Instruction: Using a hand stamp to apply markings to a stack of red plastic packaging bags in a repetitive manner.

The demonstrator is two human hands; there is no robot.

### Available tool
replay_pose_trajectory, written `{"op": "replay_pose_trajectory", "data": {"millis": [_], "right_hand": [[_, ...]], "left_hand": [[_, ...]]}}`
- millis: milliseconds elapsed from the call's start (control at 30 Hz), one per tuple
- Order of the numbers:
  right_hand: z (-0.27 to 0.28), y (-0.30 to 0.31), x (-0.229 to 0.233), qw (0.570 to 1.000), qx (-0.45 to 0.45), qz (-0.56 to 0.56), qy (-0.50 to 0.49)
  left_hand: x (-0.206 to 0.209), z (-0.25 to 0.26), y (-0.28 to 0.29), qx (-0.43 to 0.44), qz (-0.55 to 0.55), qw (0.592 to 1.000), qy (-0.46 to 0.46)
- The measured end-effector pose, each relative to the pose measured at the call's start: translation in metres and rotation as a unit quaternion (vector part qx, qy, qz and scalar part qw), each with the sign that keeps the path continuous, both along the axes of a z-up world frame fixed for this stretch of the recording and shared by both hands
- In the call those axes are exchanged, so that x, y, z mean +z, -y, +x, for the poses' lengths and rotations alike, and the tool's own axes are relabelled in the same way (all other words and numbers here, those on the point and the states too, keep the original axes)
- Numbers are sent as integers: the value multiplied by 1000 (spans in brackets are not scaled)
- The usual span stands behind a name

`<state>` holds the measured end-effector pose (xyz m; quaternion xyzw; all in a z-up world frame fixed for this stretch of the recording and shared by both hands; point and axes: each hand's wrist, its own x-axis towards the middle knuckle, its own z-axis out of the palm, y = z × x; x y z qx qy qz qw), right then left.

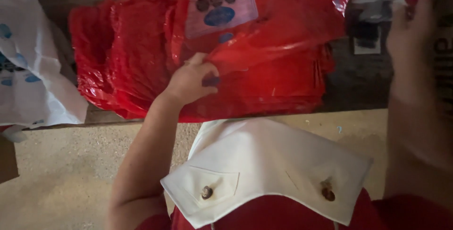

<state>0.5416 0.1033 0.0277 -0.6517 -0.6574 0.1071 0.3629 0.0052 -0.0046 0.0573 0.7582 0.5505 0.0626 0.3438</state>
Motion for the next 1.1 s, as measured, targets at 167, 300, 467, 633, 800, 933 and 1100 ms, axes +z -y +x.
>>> {"op": "replay_pose_trajectory", "data": {"millis": [167, 300, 467, 633, 800, 933, 1100], "right_hand": [[-2, 3, -4, 985, 71, 117, 102], [27, -21, -23, 988, 33, 73, -130], [-58, 45, 37, 949, -10, 57, -310], [-180, 123, 92, 961, 252, -52, -98], [-238, 125, 45, 953, 288, 88, 19], [-266, 122, -2, 938, 291, 184, 43], [-266, 113, 11, 932, 323, 158, 43]], "left_hand": [[-12, -11, -1, -65, 46, 997, 13], [-20, -9, -3, -68, 89, 993, -23], [-33, -13, -6, -35, 121, 992, 32], [-25, -22, -15, 5, 21, 992, 124], [-62, -23, -21, 67, 88, 989, 95], [-55, -18, -14, 68, 118, 988, 78], [-40, -13, 2, 41, 141, 987, 60]]}}
